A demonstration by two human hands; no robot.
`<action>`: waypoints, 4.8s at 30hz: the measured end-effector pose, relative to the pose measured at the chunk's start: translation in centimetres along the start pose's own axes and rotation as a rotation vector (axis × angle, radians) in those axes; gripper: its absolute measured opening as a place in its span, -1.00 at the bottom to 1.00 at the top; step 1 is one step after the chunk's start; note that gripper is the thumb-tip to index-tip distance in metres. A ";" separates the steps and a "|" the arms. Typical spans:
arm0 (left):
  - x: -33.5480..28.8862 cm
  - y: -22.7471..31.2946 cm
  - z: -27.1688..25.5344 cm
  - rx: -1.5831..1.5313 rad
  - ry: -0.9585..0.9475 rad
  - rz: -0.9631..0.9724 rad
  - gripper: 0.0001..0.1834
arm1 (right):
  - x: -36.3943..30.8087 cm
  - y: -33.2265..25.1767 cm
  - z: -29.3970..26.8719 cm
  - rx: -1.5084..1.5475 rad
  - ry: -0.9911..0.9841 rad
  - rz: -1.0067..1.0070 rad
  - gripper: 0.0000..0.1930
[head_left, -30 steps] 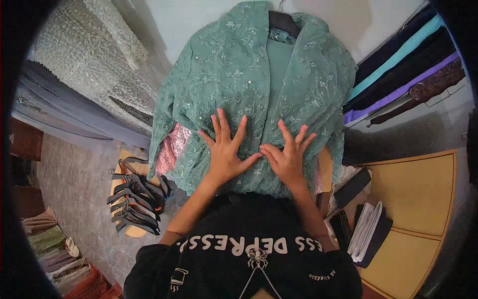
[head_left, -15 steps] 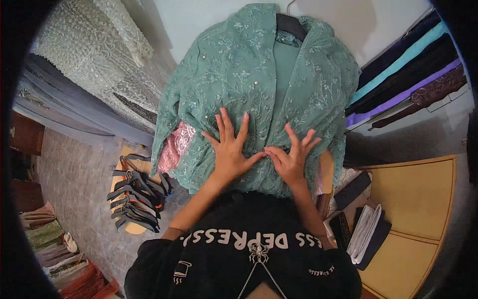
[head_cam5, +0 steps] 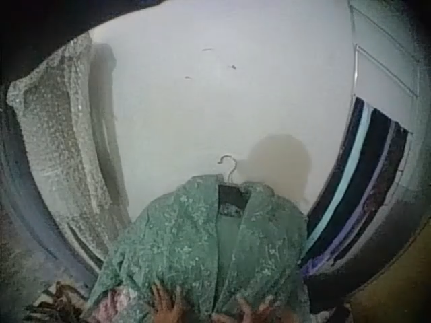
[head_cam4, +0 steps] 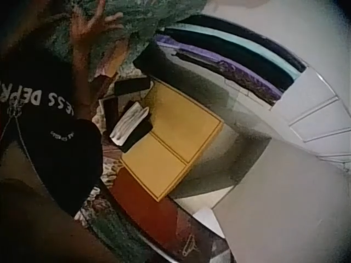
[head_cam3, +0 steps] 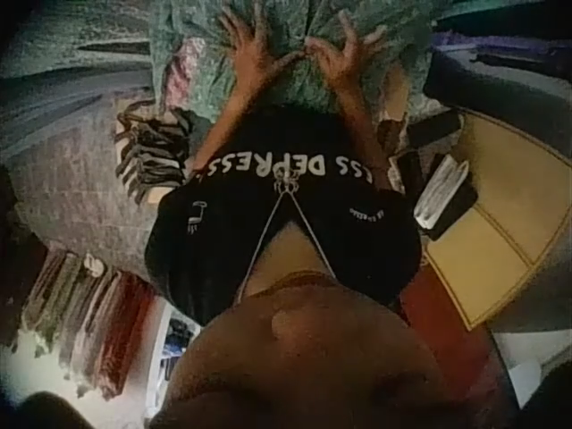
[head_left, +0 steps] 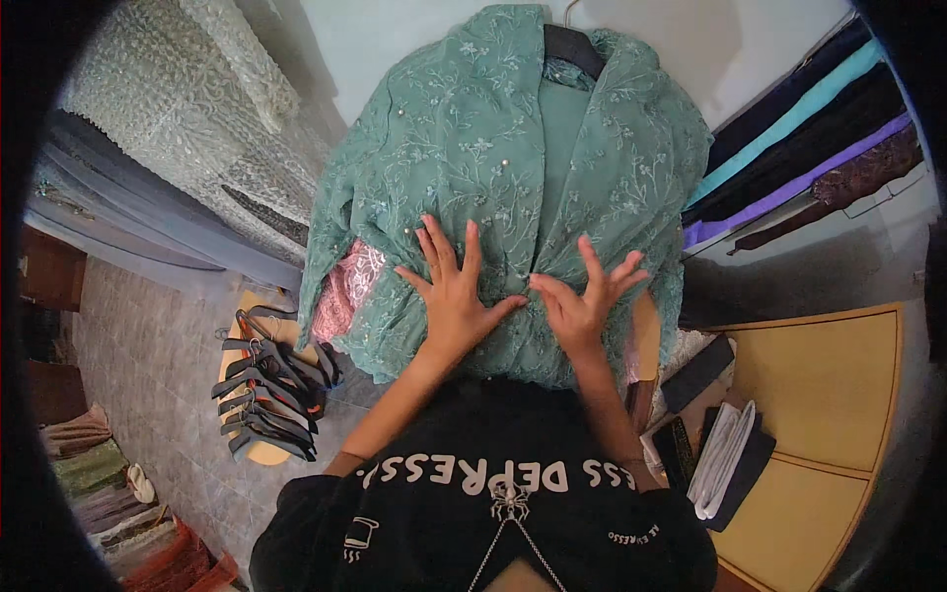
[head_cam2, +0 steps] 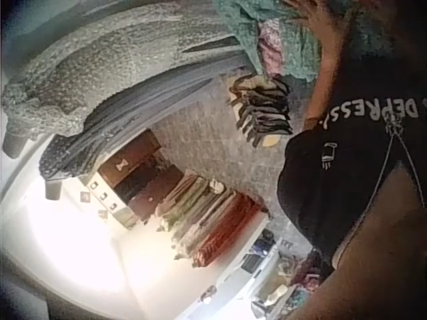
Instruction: The recorder takes a dress from a pile, places it onto a clothes hanger, and hangs it on a garment rack.
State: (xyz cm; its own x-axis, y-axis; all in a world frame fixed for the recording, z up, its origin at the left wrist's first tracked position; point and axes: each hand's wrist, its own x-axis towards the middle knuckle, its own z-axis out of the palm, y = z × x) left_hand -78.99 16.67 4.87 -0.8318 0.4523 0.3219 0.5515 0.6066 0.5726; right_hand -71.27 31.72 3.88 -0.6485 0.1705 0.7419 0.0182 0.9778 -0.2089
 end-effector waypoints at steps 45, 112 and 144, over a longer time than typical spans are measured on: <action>2.5 0.1 0.5 0.072 0.111 0.074 0.12 | 3.6 0.9 0.6 -0.008 0.099 0.091 -0.85; 7.2 2.0 -1.1 0.060 0.187 0.241 0.05 | 8.0 2.8 1.7 -0.002 0.161 0.127 -0.95; 10.1 1.8 0.7 0.134 0.192 0.168 0.09 | 10.6 3.7 2.8 -0.055 0.238 0.120 -0.90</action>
State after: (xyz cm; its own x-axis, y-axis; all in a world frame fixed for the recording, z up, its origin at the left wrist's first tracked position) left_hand -86.39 22.77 8.62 -0.7179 0.4297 0.5477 0.6755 0.6202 0.3989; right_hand -80.22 36.83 9.23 -0.4418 0.3029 0.8444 0.1299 0.9529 -0.2739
